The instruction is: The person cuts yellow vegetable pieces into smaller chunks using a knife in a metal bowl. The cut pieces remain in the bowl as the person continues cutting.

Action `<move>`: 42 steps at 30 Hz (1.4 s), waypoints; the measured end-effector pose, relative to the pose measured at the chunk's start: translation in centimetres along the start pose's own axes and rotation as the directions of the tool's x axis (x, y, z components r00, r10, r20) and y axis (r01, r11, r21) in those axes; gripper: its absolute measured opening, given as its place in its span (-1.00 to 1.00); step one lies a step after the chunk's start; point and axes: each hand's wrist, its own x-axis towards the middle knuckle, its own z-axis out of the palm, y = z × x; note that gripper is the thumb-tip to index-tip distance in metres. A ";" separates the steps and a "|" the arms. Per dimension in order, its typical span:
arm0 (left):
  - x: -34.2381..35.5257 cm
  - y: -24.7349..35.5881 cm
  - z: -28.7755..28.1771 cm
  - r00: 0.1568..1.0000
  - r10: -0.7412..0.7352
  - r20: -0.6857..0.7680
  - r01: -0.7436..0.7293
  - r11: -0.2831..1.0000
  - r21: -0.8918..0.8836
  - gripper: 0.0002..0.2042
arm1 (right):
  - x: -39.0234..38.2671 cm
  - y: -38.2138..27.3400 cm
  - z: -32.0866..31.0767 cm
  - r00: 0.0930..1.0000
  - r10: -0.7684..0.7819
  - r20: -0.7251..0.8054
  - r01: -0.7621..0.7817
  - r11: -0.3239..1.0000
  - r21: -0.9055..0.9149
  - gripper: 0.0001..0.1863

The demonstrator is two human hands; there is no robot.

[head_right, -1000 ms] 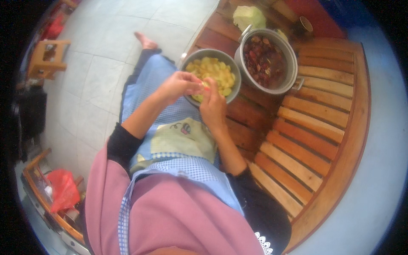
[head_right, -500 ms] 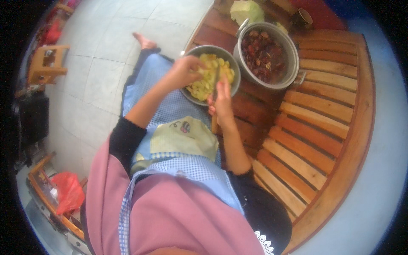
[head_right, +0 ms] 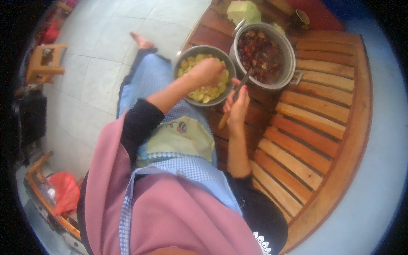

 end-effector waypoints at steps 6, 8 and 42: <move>-3.7 -4.6 -2.0 0.974 -0.060 -0.218 -0.027 0.926 -0.376 -0.79 | 0.2 0.6 1.0 1.000 0.005 0.015 -0.005 1.000 0.010 -0.52; -4.8 -4.6 -2.3 0.960 -0.210 -0.183 0.113 0.894 -0.434 -0.81 | 0.0 0.5 1.7 1.000 -0.013 0.016 0.014 0.997 -0.074 -0.54; -9.8 -1.9 -2.6 0.966 -0.177 0.186 0.248 0.453 -0.856 -0.80 | -0.1 2.8 4.7 0.982 0.147 0.122 -0.115 0.964 -0.242 -0.65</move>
